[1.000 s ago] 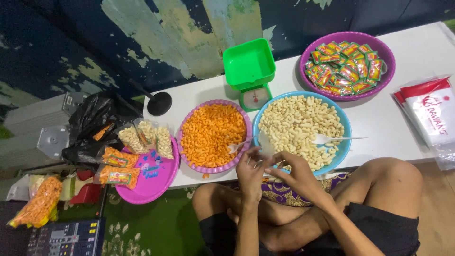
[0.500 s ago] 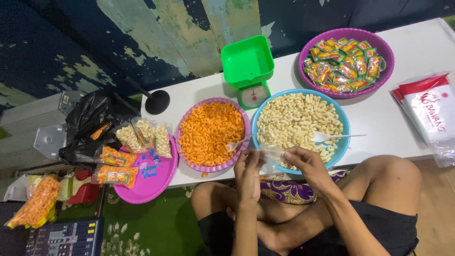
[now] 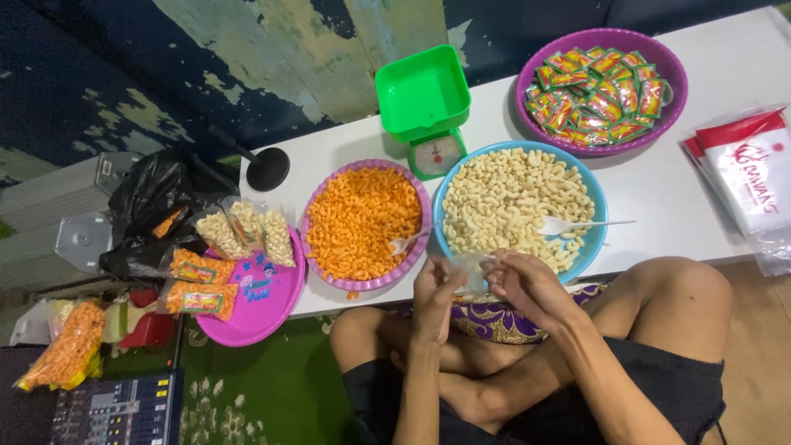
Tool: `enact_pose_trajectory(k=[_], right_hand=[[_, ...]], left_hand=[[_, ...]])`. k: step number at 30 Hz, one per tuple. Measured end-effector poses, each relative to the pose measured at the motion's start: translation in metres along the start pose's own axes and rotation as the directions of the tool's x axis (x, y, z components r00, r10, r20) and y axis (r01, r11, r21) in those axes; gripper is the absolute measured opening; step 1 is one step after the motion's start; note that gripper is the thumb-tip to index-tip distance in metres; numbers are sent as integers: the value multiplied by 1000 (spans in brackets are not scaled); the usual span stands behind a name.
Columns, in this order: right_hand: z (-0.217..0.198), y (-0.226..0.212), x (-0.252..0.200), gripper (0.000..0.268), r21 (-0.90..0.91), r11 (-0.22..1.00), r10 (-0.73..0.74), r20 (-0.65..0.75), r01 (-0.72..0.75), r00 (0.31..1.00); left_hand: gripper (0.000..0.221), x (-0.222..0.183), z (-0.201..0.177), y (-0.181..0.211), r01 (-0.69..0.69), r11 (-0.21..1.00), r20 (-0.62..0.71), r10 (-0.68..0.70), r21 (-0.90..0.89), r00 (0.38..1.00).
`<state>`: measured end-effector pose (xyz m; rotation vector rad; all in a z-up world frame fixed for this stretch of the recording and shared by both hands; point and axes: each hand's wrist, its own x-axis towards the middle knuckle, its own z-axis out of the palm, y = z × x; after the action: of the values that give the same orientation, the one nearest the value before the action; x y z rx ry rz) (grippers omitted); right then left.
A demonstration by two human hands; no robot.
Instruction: Scooping orange snacks from a bowl into small plastic bags using a spoon.
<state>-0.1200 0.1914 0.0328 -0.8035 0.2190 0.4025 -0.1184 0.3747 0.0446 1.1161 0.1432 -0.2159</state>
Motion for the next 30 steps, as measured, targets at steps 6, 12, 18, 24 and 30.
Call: enact_pose_trajectory(k=[6, 12, 18, 24, 30], right_hand=[[19, -2, 2, 18, -484, 870, -103, 10, 95, 995], [38, -2, 8, 29, -457, 889, -8, -65, -22, 998], [51, 8, 28, 33, -250, 964, 59, -117, -87, 991], [57, 11, 58, 38, -836, 548, -289, -173, 14, 942], [42, 40, 135, 49, -992, 106, -252, -95, -71, 963]], left_hand=[[41, -10, 10, 37, -15, 951, -120, 54, 308, 991], [35, -33, 37, 94, 125, 987, -198, -143, -96, 970], [39, -2, -57, 1, 80, 960, -72, -63, 269, 995], [65, -2, -92, 22, 129, 968, -411, -30, 217, 911], [26, -16, -124, 75, -146, 942, -496, 287, 303, 819]])
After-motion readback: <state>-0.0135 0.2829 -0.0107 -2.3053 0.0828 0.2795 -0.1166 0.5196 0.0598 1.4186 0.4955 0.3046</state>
